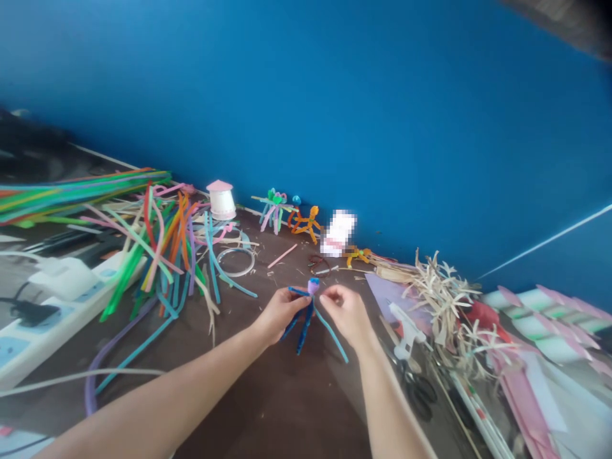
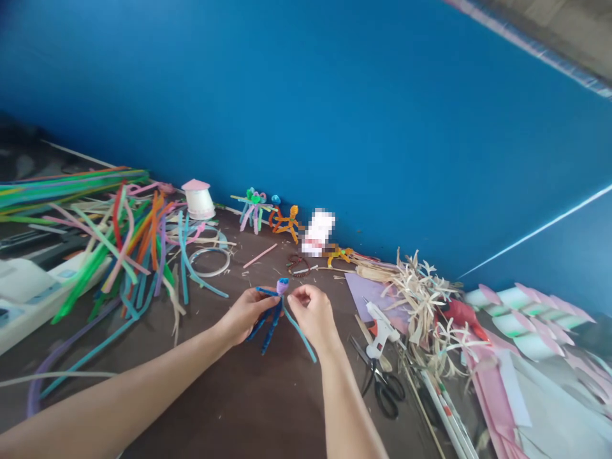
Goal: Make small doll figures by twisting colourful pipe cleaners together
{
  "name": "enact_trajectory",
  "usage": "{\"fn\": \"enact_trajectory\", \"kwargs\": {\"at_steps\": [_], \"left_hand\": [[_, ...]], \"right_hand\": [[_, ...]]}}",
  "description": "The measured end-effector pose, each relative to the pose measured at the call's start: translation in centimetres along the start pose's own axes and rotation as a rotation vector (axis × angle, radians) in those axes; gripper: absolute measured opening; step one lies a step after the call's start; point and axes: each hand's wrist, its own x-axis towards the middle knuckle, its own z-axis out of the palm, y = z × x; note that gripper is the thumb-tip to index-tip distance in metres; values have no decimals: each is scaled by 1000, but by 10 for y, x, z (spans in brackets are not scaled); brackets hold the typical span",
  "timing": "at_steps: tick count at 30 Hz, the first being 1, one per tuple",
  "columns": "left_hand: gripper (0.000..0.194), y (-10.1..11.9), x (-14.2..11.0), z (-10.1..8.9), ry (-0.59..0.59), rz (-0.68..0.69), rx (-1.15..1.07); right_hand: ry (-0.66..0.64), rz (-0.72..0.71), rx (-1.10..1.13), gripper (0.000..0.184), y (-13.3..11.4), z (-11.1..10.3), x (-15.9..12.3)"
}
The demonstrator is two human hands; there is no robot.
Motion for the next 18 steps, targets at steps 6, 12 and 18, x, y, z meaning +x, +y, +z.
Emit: {"fn": "enact_trajectory", "kwargs": {"at_steps": [6,12,18], "left_hand": [[30,2,-1,-1,-87,38,131],[33,3,-4,0,-157,5,280],[36,1,-5,1,-189,-1,363]], "right_hand": [[-108,86,235,17,16,13,1],[-128,157,336,14,26,20,-3],[-171,214,454,11,35,23,-3]]}}
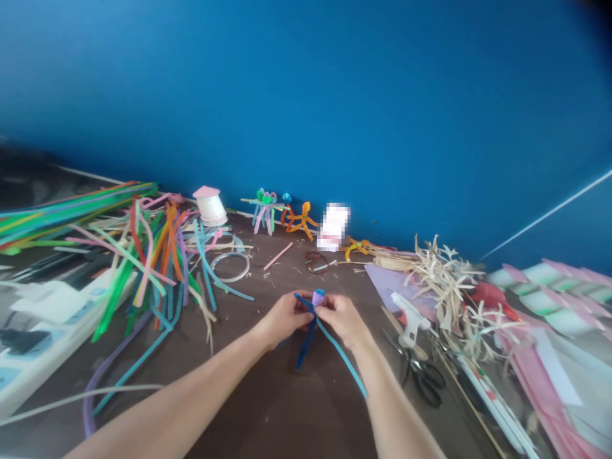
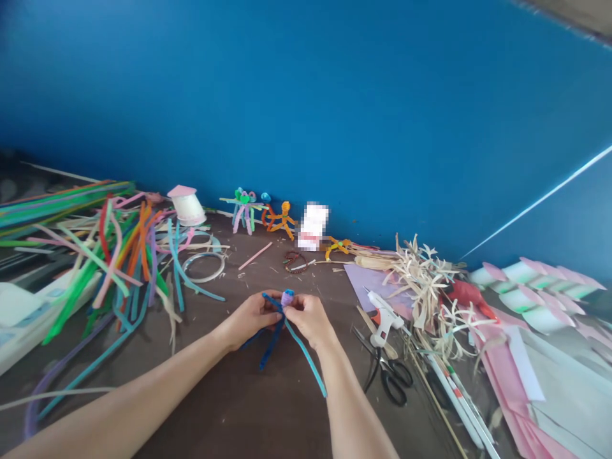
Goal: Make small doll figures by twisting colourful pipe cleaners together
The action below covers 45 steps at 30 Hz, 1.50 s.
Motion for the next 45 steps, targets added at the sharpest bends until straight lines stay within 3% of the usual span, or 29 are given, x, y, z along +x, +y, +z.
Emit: {"fn": "enact_trajectory", "kwargs": {"at_steps": [6,12,21,27,38,45], "left_hand": [[39,3,-2,-1,-37,-11,-10],[40,6,-4,0,-41,0,-59],[42,6,-4,-1,-28,3,-50],[42,4,-1,-3,-40,20,-56],[42,4,-2,-2,-62,45,-46],[43,4,-3,0,-55,36,-90]], "right_hand": [[-48,66,121,8,-4,2,-2],[-66,36,136,9,-9,7,-4],[-24,40,125,8,-3,9,-1],[-81,88,219,16,1,6,-1],[-115,64,188,17,-2,6,-2],[-19,48,61,15,1,12,-1]]}}
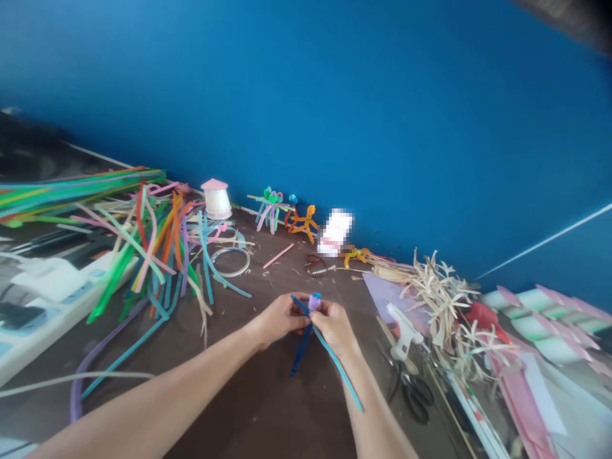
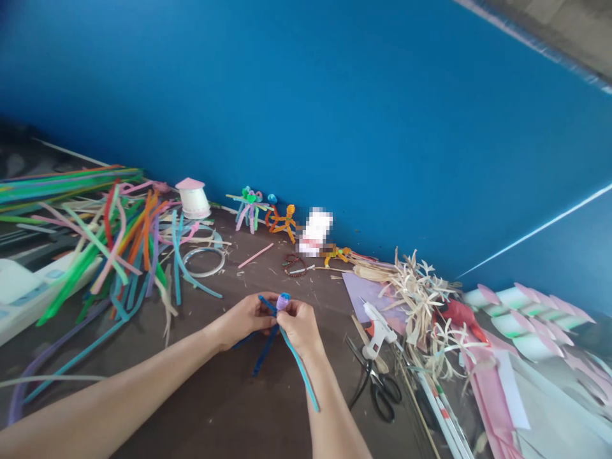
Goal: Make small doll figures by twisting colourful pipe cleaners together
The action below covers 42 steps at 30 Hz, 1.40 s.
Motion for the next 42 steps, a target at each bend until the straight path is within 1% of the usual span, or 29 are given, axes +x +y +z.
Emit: {"fn": "enact_trajectory", "kwargs": {"at_steps": [4,8,10,11,14,17,20,23,27,29,31,33,35,37,40,42], "left_hand": [[39,1,1,-2,48,-29,-83],[27,-2,5,-7,162,-58,-222],[24,-3,7,-9,216,-61,-239],[22,-3,7,-10,238,-56,-229],[20,-2,8,-10,297,-39,-166],[19,1,7,-9,330,-43,-112],[20,5,6,-8,314,-44,-127],[22,6,5,-7,307,-51,-171],[26,4,6,-7,388,-24,-156],[26,3,8,-8,435,-7,-137],[26,2,8,-9,455,2,-120],[26,2,9,-9,434,-1,-122],[26,2,8,-8,402,-7,-134],[26,3,8,-8,400,-10,-128],[25,3,7,-8,430,7,-74],[24,3,7,-8,396,24,-33]], "right_hand": [[31,-1,14,16,-2,-2,-1],[7,36,155,27,-4,-7,-2],[-8,70,169,33,-3,-8,-2],[-23,87,150,33,-3,-7,-3],[-50,90,40,24,-2,-4,-4],[-15,35,-38,16,-3,-1,-5],[11,19,-59,17,-3,-1,-4],[24,36,-37,16,-1,-1,-3],[2,46,-60,18,-1,2,-5],[-4,2,-152,21,-4,3,-7],[16,-86,-287,22,-7,3,-10],[68,-177,-423,21,-10,3,-13],[114,-238,-528,21,-12,4,-15],[129,-283,-598,23,-12,4,-16],[126,-337,-656,23,-11,5,-17],[126,-349,-669,23,-10,4,-17]]}}
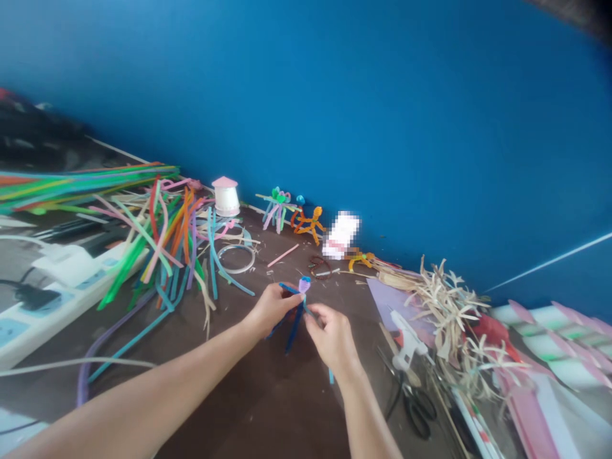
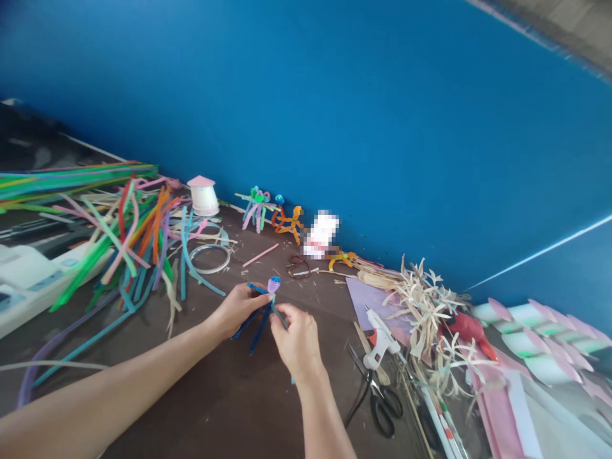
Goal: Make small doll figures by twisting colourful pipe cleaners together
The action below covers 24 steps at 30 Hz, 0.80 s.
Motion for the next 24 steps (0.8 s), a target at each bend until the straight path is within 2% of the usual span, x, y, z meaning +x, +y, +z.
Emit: {"fn": "enact_trajectory", "kwargs": {"at_steps": [4,12,16,24], "left_hand": [[21,2,-1,0,-106,-16,-28],[14,-2,-2,1,-92,83,103],[13,-3,-1,0,-95,82,178],[13,-1,-4,0,-192,83,238]], "right_hand": [[28,-4,53,22,2,-2,1],[41,-33,40,20,-3,-5,-1],[78,-37,82,18,-4,-7,-2],[152,27,263,18,-2,-11,3]]}}
